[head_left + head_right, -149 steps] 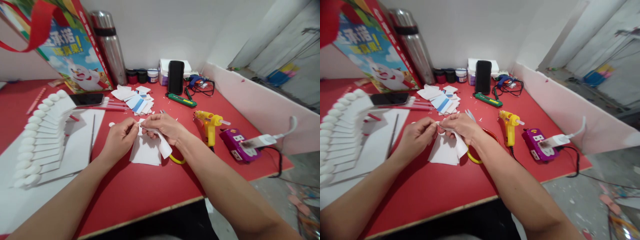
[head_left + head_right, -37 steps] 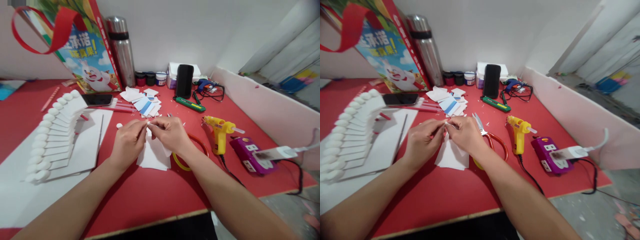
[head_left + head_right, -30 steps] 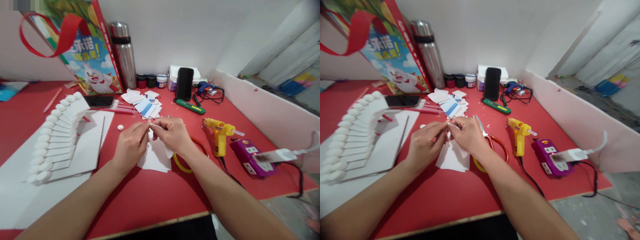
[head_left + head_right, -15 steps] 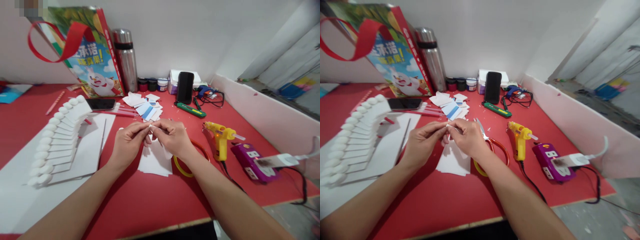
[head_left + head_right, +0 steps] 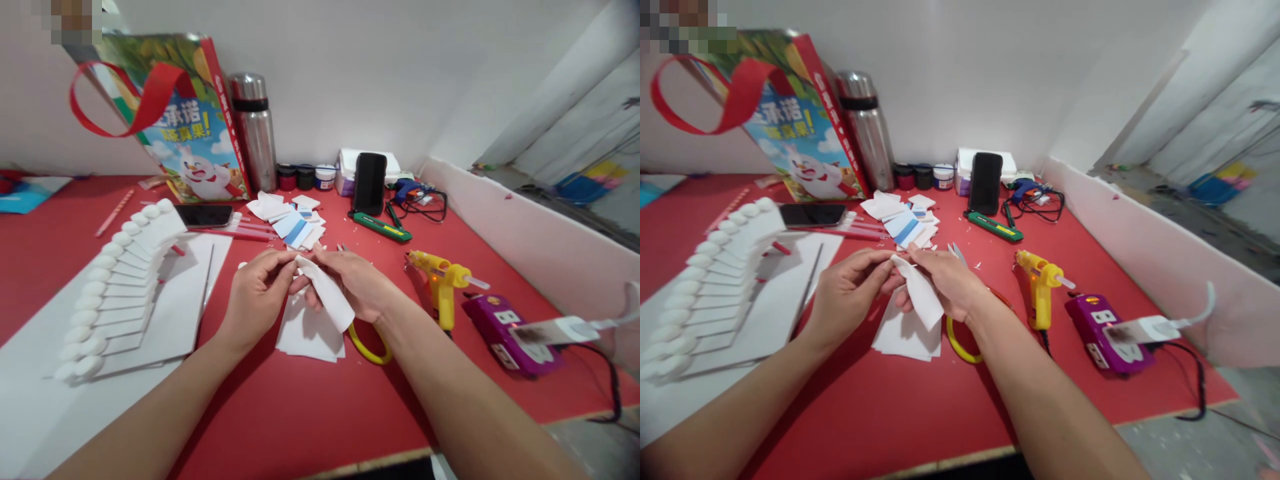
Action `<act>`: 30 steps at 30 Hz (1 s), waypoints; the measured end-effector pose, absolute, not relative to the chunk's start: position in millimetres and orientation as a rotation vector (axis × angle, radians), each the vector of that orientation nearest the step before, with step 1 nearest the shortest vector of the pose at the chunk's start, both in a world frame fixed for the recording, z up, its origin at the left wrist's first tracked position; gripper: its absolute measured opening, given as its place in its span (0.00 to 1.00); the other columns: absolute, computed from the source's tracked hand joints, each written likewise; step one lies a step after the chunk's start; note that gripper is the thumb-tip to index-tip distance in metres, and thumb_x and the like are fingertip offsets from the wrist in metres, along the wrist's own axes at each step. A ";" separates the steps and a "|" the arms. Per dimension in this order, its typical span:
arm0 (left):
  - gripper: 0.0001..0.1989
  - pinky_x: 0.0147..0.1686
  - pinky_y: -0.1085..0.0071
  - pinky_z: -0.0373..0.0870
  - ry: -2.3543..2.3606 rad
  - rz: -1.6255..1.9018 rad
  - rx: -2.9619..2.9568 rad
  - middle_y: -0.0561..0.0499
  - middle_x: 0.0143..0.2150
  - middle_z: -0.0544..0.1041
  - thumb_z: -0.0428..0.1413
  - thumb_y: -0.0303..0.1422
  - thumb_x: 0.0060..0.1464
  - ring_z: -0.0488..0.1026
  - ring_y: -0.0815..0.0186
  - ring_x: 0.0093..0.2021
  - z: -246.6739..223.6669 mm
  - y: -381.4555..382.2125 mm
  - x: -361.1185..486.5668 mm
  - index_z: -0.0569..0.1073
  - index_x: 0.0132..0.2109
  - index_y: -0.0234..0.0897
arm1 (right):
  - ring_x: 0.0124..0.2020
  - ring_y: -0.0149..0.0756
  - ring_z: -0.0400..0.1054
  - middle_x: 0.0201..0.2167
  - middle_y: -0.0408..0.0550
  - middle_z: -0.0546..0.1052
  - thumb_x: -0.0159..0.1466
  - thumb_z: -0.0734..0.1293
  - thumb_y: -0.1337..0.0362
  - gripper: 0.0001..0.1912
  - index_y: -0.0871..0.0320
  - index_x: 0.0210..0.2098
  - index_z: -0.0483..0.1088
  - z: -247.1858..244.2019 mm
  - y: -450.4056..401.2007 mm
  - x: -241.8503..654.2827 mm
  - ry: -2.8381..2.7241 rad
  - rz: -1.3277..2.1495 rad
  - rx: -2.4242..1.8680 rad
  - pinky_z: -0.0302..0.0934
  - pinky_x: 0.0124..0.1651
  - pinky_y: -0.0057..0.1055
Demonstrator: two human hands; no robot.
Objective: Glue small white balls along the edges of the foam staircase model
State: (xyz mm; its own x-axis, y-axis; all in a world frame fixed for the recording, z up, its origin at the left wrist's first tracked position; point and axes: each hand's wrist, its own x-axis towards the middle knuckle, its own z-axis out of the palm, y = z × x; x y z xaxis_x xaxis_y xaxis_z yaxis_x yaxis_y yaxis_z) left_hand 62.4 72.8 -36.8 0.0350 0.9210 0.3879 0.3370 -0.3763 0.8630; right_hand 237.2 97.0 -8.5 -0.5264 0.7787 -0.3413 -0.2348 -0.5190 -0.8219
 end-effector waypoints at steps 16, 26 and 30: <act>0.10 0.27 0.74 0.68 1.232 1.293 1.506 0.53 0.28 0.76 0.59 0.34 0.62 0.71 0.70 0.25 -35.1 73.4 64.0 0.80 0.46 0.34 | 0.19 0.23 0.66 0.29 0.47 0.80 0.67 0.68 0.50 0.19 0.61 0.36 0.80 -14.0 96.3 235.9 -1.568 1.558 -1.071 0.58 0.22 0.22; 0.09 0.25 0.75 0.66 1.231 1.282 1.459 0.53 0.26 0.74 0.59 0.34 0.62 0.71 0.70 0.26 -34.1 71.5 64.6 0.81 0.45 0.35 | 0.20 0.27 0.72 0.27 0.46 0.80 0.62 0.73 0.54 0.15 0.61 0.31 0.80 -14.4 95.2 233.6 -1.402 1.518 -1.182 0.67 0.25 0.24; 0.10 0.23 0.74 0.66 1.230 1.274 1.410 0.53 0.27 0.76 0.60 0.35 0.61 0.71 0.70 0.24 -36.3 70.4 67.6 0.81 0.45 0.35 | 0.19 0.28 0.69 0.20 0.43 0.76 0.64 0.70 0.58 0.14 0.60 0.26 0.77 -18.1 91.0 230.2 -1.606 1.144 -1.247 0.63 0.24 0.25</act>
